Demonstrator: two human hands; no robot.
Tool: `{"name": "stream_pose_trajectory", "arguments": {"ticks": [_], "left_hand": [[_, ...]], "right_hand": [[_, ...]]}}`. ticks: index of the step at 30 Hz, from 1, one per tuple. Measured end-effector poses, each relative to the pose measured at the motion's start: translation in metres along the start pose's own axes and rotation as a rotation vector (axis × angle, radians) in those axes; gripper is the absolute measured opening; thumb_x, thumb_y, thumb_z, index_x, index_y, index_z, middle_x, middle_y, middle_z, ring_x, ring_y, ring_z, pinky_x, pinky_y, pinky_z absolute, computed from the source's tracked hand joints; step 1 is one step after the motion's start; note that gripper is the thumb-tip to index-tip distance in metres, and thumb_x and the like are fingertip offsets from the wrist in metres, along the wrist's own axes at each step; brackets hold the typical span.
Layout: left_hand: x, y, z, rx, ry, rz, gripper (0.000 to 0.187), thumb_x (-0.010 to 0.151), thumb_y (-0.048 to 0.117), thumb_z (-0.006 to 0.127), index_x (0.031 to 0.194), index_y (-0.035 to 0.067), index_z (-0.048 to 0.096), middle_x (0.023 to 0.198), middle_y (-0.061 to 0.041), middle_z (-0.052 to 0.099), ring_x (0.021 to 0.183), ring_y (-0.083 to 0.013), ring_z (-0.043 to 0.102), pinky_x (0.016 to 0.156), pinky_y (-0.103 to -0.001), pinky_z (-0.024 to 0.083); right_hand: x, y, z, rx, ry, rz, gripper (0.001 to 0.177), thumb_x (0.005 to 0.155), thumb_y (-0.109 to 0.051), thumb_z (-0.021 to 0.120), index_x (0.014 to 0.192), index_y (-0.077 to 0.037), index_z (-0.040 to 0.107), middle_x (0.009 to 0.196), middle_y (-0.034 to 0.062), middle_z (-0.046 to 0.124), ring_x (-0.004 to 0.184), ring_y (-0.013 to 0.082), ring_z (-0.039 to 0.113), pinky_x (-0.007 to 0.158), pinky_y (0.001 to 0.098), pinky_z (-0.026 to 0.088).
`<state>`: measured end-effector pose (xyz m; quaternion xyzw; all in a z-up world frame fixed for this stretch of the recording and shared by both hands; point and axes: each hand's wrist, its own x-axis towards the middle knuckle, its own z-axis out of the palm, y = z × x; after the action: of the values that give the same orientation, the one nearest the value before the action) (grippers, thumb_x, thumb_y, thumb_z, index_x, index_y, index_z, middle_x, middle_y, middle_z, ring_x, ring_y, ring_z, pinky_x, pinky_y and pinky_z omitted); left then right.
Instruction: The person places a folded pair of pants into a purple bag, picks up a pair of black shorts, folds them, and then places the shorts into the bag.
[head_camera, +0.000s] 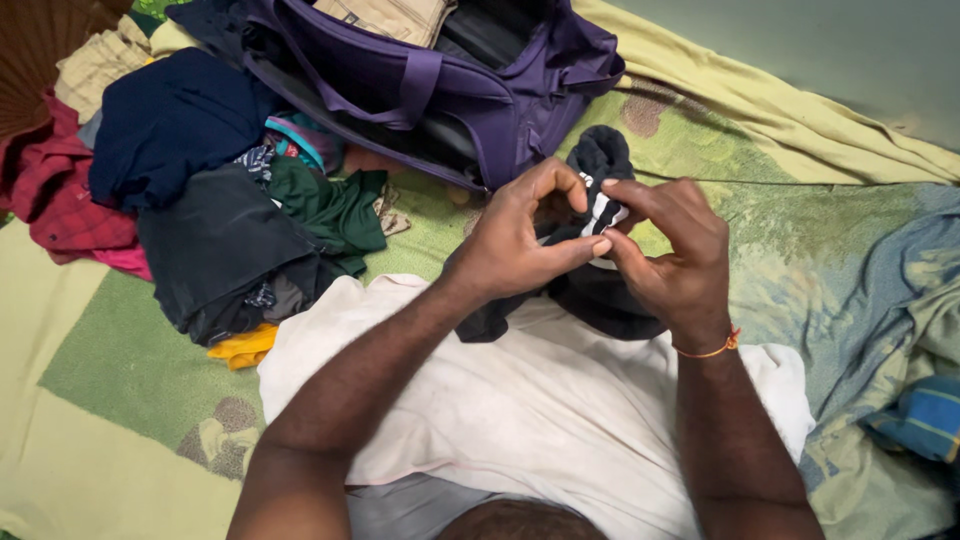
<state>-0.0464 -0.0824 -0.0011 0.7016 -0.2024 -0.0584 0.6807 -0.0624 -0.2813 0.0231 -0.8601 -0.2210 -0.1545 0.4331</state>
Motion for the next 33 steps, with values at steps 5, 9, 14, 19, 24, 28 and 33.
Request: {"name": "stream_pose_trajectory", "arguments": {"ticks": [5,9,14,19,24,28,33], "left_hand": [[0.0,-0.003,0.0,-0.078,-0.163,0.058,0.036,0.087,0.006,0.083,0.11,0.006,0.056,0.103,0.001,0.061,0.096,-0.0044,0.062,0.089,-0.023,0.054],[0.001,-0.008,0.011,-0.128,-0.11,0.023,0.037,0.087,0.004,0.078,0.116,0.004,0.055,0.104,-0.001,0.061,0.097,-0.0064,0.062,0.09,-0.026,0.054],[0.001,-0.007,0.018,-0.014,0.027,0.148,0.032,0.092,0.002,0.072,0.119,0.002,0.055,0.113,-0.008,0.066,0.111,-0.0146,0.068,0.105,-0.031,0.055],[0.007,-0.008,0.011,0.16,0.161,0.345,0.031,0.09,0.003,0.075,0.114,0.004,0.055,0.123,-0.012,0.068,0.121,-0.0242,0.068,0.108,-0.036,0.054],[0.013,-0.006,-0.007,0.228,0.246,0.368,0.022,0.092,0.005,0.077,0.105,0.004,0.06,0.124,-0.013,0.068,0.122,-0.0268,0.068,0.108,-0.038,0.054],[0.013,-0.002,-0.021,0.196,0.234,0.394,0.017,0.095,0.012,0.077,0.103,0.004,0.065,0.129,-0.014,0.067,0.125,-0.0284,0.068,0.109,-0.039,0.054],[0.014,-0.004,-0.024,0.271,0.169,0.414,0.022,0.095,0.028,0.079,0.1,0.008,0.071,0.138,-0.014,0.065,0.133,-0.0309,0.063,0.114,-0.043,0.049]], "right_hand": [[0.01,-0.009,-0.005,-0.093,-0.011,-0.205,0.063,0.063,-0.003,0.067,0.125,0.004,0.063,0.121,0.0259,0.065,0.121,0.0417,0.058,0.111,0.0552,0.036],[0.01,0.017,-0.002,0.073,-0.137,-0.163,0.054,0.069,-0.01,0.07,0.122,0.0,0.064,0.104,0.0144,0.071,0.103,0.0318,0.069,0.118,0.056,0.037],[0.005,0.028,-0.01,-0.064,-0.067,-0.104,0.035,0.079,-0.016,0.079,0.109,-0.003,0.069,0.099,0.0128,0.071,0.09,0.0281,0.071,0.082,0.0379,0.055],[0.03,0.001,-0.031,-0.324,-0.027,-0.217,0.027,0.082,-0.013,0.084,0.105,-0.005,0.072,0.083,0.0088,0.066,0.074,0.0248,0.066,0.067,0.0364,0.051],[0.08,-0.048,-0.06,-0.627,0.017,-0.534,0.03,0.084,-0.017,0.091,0.104,-0.004,0.073,0.081,0.0066,0.067,0.069,0.0199,0.066,0.06,0.0335,0.049],[0.109,-0.083,-0.08,-0.83,-0.016,-0.699,0.035,0.08,-0.019,0.099,0.1,-0.004,0.074,0.078,0.0078,0.067,0.067,0.0194,0.066,0.056,0.0309,0.049],[0.12,-0.102,-0.096,-0.724,-0.135,-0.682,0.037,0.092,-0.012,0.093,0.112,0.004,0.067,0.096,0.0127,0.068,0.082,0.0195,0.07,0.071,0.0271,0.055]]}}
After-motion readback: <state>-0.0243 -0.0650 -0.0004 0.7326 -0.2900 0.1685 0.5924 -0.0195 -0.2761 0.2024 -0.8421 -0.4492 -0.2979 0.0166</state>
